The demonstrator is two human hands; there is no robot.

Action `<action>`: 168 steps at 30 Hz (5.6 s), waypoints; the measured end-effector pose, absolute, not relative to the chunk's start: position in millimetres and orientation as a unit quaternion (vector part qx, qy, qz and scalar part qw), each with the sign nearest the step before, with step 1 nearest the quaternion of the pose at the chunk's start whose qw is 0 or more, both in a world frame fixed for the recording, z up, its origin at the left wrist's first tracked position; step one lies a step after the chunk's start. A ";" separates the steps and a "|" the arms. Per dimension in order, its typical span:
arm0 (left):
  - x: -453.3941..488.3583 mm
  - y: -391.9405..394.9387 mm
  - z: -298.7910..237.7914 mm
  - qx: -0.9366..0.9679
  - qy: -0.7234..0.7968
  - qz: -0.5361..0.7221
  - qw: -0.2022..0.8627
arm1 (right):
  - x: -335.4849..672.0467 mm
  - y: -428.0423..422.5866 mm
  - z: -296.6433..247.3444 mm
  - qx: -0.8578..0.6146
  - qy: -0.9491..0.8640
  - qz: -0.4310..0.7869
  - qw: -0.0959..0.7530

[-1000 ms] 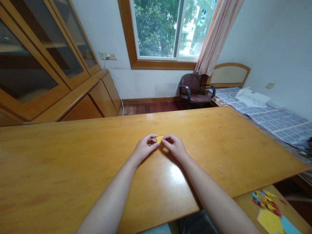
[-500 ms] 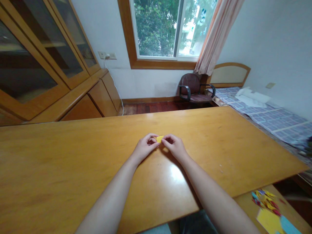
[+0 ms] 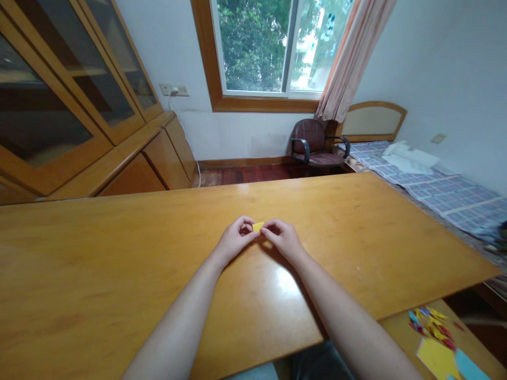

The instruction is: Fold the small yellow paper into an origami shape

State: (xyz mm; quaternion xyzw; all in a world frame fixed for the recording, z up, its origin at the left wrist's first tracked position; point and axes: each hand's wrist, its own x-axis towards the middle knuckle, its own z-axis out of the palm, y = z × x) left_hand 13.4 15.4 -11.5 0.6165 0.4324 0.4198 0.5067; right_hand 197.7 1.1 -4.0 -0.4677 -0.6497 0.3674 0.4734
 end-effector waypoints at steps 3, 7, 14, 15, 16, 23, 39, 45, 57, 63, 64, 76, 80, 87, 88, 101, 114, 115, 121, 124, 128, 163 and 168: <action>15.0 14.1 -8.0 0.606 0.432 0.419 0.519 | 197.2 2.1 -6.9 -0.470 -0.633 0.384 0.480; 16.5 13.1 -4.4 0.593 0.427 0.421 0.538 | 196.5 4.7 -12.4 -0.445 -0.600 0.435 0.504; 14.7 15.1 -4.6 0.589 0.425 0.426 0.539 | 196.0 6.9 -14.7 -0.403 -0.563 0.488 0.532; 14.7 15.3 -4.8 0.589 0.427 0.428 0.537 | 195.5 6.5 -13.5 -0.400 -0.563 0.493 0.529; 14.8 15.4 -5.0 0.589 0.429 0.428 0.535 | 195.0 6.0 -12.0 -0.399 -0.564 0.497 0.525; 15.6 14.7 -7.4 0.606 0.421 0.416 0.531 | 193.7 3.5 -5.6 -0.403 -0.568 0.504 0.511; 14.8 13.2 -2.3 0.595 0.409 0.411 0.556 | 195.1 4.7 -7.2 -0.397 -0.556 0.513 0.521; 14.9 13.1 -3.3 0.587 0.409 0.412 0.565 | 195.6 6.8 -11.8 -0.395 -0.556 0.514 0.520; 16.4 12.8 -2.6 0.606 0.422 0.406 0.539 | 193.9 5.9 -10.0 -0.410 -0.560 0.498 0.520; 15.3 12.8 -4.5 0.636 0.432 0.390 0.507 | 193.5 4.5 -8.9 -0.414 -0.573 0.490 0.511; 15.3 12.6 -4.4 0.637 0.435 0.388 0.504 | 193.5 4.2 -8.8 -0.415 -0.576 0.488 0.508; 14.7 12.4 -0.1 0.613 0.418 0.394 0.543 | 194.8 8.0 -14.1 -0.384 -0.530 0.545 0.523; 14.5 12.5 0.9 0.603 0.410 0.396 0.558 | 194.6 7.7 -13.0 -0.380 -0.513 0.562 0.525; 11.7 14.3 -2.8 0.587 0.410 0.407 0.568 | 195.2 11.0 -15.5 -0.379 -0.508 0.566 0.527; 11.5 14.5 -3.1 0.588 0.412 0.406 0.565 | 195.2 11.1 -15.6 -0.377 -0.513 0.564 0.525; 15.6 13.3 -1.3 0.589 0.407 0.413 0.564 | 196.3 10.2 -14.9 -0.388 -0.522 0.550 0.524; 15.3 12.7 1.0 0.585 0.396 0.415 0.572 | 197.8 12.1 -14.4 -0.402 -0.509 0.536 0.541; 15.7 12.9 1.1 0.593 0.405 0.413 0.560 | 197.5 11.7 -14.1 -0.402 -0.512 0.535 0.539; 15.2 14.4 -3.3 0.607 0.419 0.415 0.533 | 196.2 8.8 -11.2 -0.397 -0.519 0.543 0.528; 14.6 14.4 -4.4 0.597 0.410 0.420 0.546 | 196.6 8.5 -10.8 -0.401 -0.516 0.541 0.529; 14.4 14.3 -4.2 0.591 0.403 0.425 0.555 | 196.8 9.1 -11.2 -0.403 -0.515 0.540 0.531; 12.3 15.3 -0.4 0.622 0.451 0.407 0.494 | 199.4 8.7 -11.4 -0.372 -0.522 0.573 0.510; 10.0 15.8 -2.4 0.614 0.449 0.399 0.513 | 198.9 7.5 -8.9 -0.379 -0.522 0.572 0.507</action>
